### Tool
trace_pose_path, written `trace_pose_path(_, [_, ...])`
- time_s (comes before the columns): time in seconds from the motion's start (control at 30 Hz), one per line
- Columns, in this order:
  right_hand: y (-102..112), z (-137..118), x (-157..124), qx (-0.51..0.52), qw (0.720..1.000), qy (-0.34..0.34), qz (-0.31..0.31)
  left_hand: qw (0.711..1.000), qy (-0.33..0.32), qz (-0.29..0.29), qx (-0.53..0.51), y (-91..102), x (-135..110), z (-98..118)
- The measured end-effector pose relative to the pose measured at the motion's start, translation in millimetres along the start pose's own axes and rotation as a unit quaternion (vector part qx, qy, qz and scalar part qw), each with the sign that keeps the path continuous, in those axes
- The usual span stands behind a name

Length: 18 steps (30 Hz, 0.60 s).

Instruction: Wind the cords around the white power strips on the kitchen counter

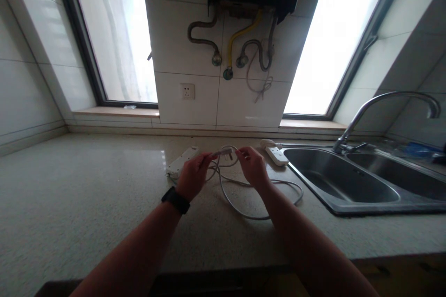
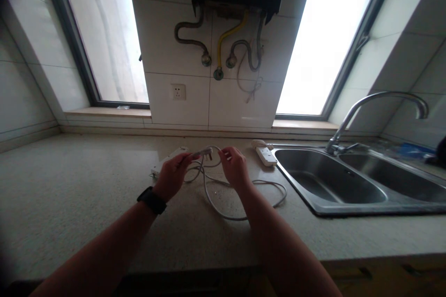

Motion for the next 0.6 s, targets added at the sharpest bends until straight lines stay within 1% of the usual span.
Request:
trace_pose_path(0.03, [-3.5, 9.4, 0.5, -0.008, 0.999, -0.025, -0.018, 0.999, 0.01, 0.004, -0.038, 0.3, 0.2, -2.3])
trace_pose_path(0.1, [-9.9, 22.8, -0.1, -0.036, 0.997, -0.05, -0.053, 0.994, 0.03, 0.016, -0.107, 1.4, 1.3, -7.0])
trace_pose_path(0.2, [-14.5, 29.2, -2.6, -0.053, 0.994, -0.051, -0.082, 0.985, 0.054, 0.047, -0.16, 7.7, 4.9, -13.5])
trace_pose_path(0.27, [-14.6, 26.1, -4.3, -0.035, 0.995, -0.038, -0.091, 0.982, 0.062, 0.08, -0.161, 16.9, 8.4, -18.2])
trace_pose_path(0.33, [-14.1, 19.9, -5.7, 0.0, 0.994, -0.022, -0.106, 0.981, 0.069, 0.115, -0.141, 28.9, 11.9, -24.6])
trace_pose_path(0.4, [-12.5, 13.3, -6.6, 0.027, 0.992, -0.002, -0.127, 0.981, 0.081, 0.144, -0.104, 41.0, 14.5, -33.4])
trace_pose_path(0.47, [-10.6, 6.7, -7.5, 0.037, 0.987, 0.027, -0.152, 0.976, 0.104, 0.171, -0.088, 51.1, 15.6, -45.0])
trace_pose_path(0.53, [-9.4, 1.9, -8.9, 0.043, 0.981, 0.055, -0.18, 0.966, 0.135, 0.189, -0.113, 56.1, 15.3, -57.3])
trace_pose_path(0.6, [-9.0, -0.4, -10.5, 0.056, 0.976, 0.069, -0.199, 0.955, 0.157, 0.198, -0.156, 56.6, 14.4, -66.0])
Point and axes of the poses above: each hand's wrist, its own x-axis towards the middle knuckle, its own y-axis out of the back of the hand, z = x × y, the point moved 7 cm from there along x, towards the middle knuckle
